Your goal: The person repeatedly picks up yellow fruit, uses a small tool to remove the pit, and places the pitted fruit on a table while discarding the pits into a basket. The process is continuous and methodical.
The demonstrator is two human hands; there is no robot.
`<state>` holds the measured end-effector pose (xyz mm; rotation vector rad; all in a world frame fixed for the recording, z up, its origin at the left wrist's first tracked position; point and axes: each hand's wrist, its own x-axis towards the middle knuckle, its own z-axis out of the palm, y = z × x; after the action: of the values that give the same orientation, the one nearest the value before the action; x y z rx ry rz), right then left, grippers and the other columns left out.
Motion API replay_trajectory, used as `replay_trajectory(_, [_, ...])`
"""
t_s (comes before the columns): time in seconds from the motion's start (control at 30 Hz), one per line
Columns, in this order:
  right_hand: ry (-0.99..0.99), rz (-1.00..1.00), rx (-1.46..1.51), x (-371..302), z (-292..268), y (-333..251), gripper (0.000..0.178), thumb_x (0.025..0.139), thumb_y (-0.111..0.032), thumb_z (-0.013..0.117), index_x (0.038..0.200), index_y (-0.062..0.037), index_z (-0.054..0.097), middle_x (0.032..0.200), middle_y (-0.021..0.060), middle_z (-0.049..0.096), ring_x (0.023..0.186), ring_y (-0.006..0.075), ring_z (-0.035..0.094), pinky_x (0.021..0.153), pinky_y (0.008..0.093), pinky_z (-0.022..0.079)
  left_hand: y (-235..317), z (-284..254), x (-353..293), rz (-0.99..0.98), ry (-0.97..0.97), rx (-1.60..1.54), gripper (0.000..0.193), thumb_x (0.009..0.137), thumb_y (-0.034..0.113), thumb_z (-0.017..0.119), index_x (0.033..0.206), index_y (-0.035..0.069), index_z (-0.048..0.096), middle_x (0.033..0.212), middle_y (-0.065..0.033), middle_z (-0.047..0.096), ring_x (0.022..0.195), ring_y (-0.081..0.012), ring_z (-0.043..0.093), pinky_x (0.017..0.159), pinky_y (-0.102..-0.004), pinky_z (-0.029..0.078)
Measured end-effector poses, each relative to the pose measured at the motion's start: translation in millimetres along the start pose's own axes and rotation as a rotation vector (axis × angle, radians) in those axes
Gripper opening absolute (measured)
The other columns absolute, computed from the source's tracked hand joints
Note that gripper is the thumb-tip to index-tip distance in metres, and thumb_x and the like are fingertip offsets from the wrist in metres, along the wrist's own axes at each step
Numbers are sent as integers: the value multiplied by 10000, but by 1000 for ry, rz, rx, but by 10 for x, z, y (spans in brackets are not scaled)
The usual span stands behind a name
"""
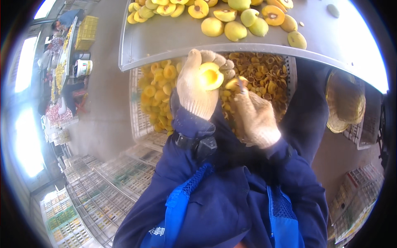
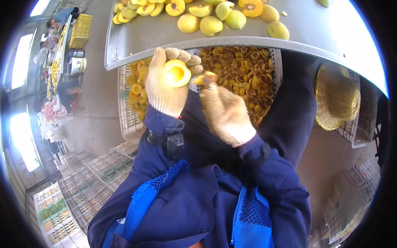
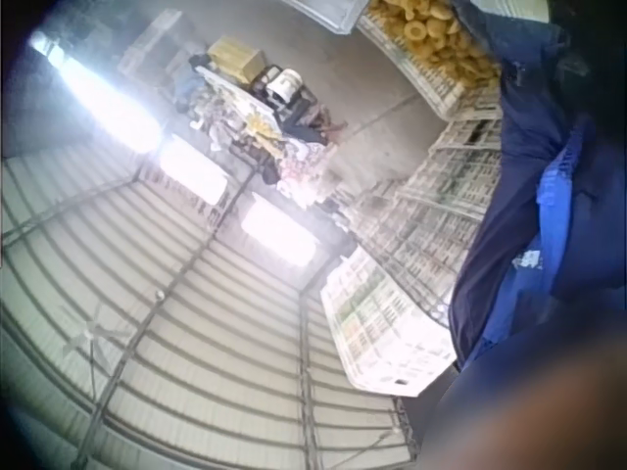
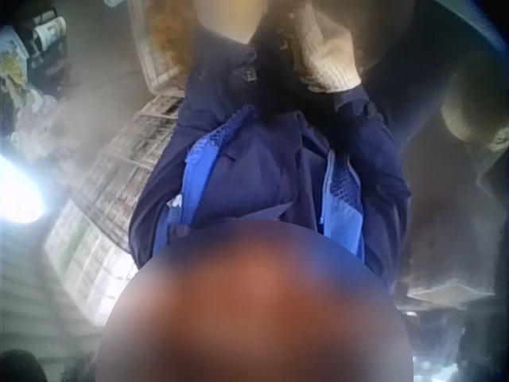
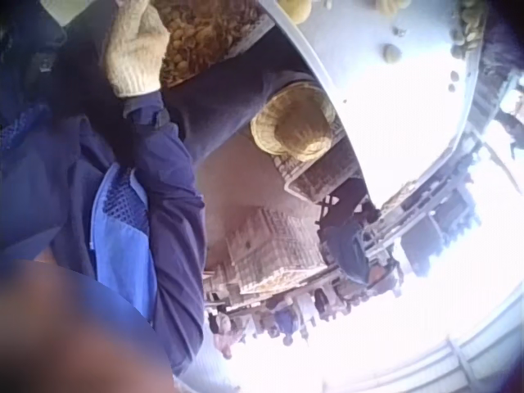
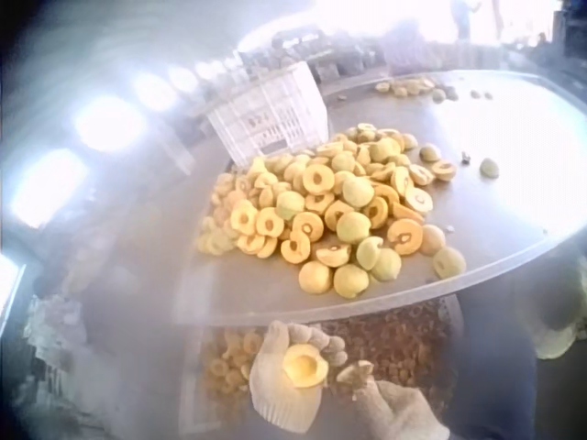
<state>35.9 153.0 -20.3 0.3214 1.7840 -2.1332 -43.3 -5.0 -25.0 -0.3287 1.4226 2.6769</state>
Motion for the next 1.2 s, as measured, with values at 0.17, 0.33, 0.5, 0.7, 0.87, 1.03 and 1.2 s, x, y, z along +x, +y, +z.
replay_trajectory(0.17, [167, 451, 186, -99, -332, 213, 590, 1164, -552, 581, 903, -32, 676, 572, 10, 544, 421, 111, 484, 425, 296, 381, 861, -239, -23, 228, -89, 1643, 392, 1051, 359, 718, 1086, -15, 826, 1101, -164, 836, 1061, -326, 799, 980, -403, 617])
replay_trajectory(0.33, [133, 436, 151, -10, -343, 305, 658, 1148, -626, 555, 940, -18, 698, 645, 43, 601, 465, 112, 534, 451, 307, 429, 1053, -37, 718, 338, 32, 1706, 576, 955, 390, 787, 1402, 29, 737, 1362, -225, 775, 1277, -360, 743, 1129, -431, 543])
replay_trajectory(0.5, [183, 67, -310, 27, -323, 73, 677, 1149, -628, 549, 969, 2, 720, 706, 53, 637, 556, 135, 574, 573, 345, 498, 243, 289, 1593, 452, -270, 2208, 622, 966, 404, 708, 1465, 32, 680, 1368, -229, 738, 1297, -309, 702, 1110, -398, 539])
replay_trajectory(0.7, [-53, 159, 15, 122, -389, -350, 580, 1170, -502, 582, 1010, 34, 732, 716, 103, 667, 687, 201, 651, 687, 414, 543, 394, 118, 1269, -58, -236, 932, 475, 973, 169, 541, 1379, -17, 702, 1195, -141, 728, 994, -224, 695, 866, -386, 586])
replay_trajectory(0.87, [190, -189, -123, 418, -50, -285, 447, 1167, -384, 618, 1063, 25, 764, 815, 166, 734, 712, 236, 663, 704, 405, 546, 337, 206, 539, -175, -373, 96, 473, 992, 174, 519, 1384, -56, 647, 1277, -217, 745, 1100, -281, 757, 980, -444, 629])
replay_trajectory(1.03, [109, -238, -113, 154, -8, -121, 340, 1158, -290, 632, 1105, 11, 780, 921, 216, 786, 878, 301, 795, 798, 424, 589, 253, 291, 263, -115, -212, 122, 600, 1092, 464, 472, 1287, -71, 661, 1230, -256, 762, 1045, -322, 776, 936, -397, 641])
replay_trajectory(1.2, [135, -276, -215, 122, 125, -18, 259, 1111, -278, 690, 1095, -27, 749, 879, 227, 758, 799, 424, 762, 695, 489, 585, 231, 338, 140, -178, -90, 188, 558, 1126, 439, 437, 1197, -46, 704, 1085, -237, 783, 957, -293, 754, 833, -348, 615])
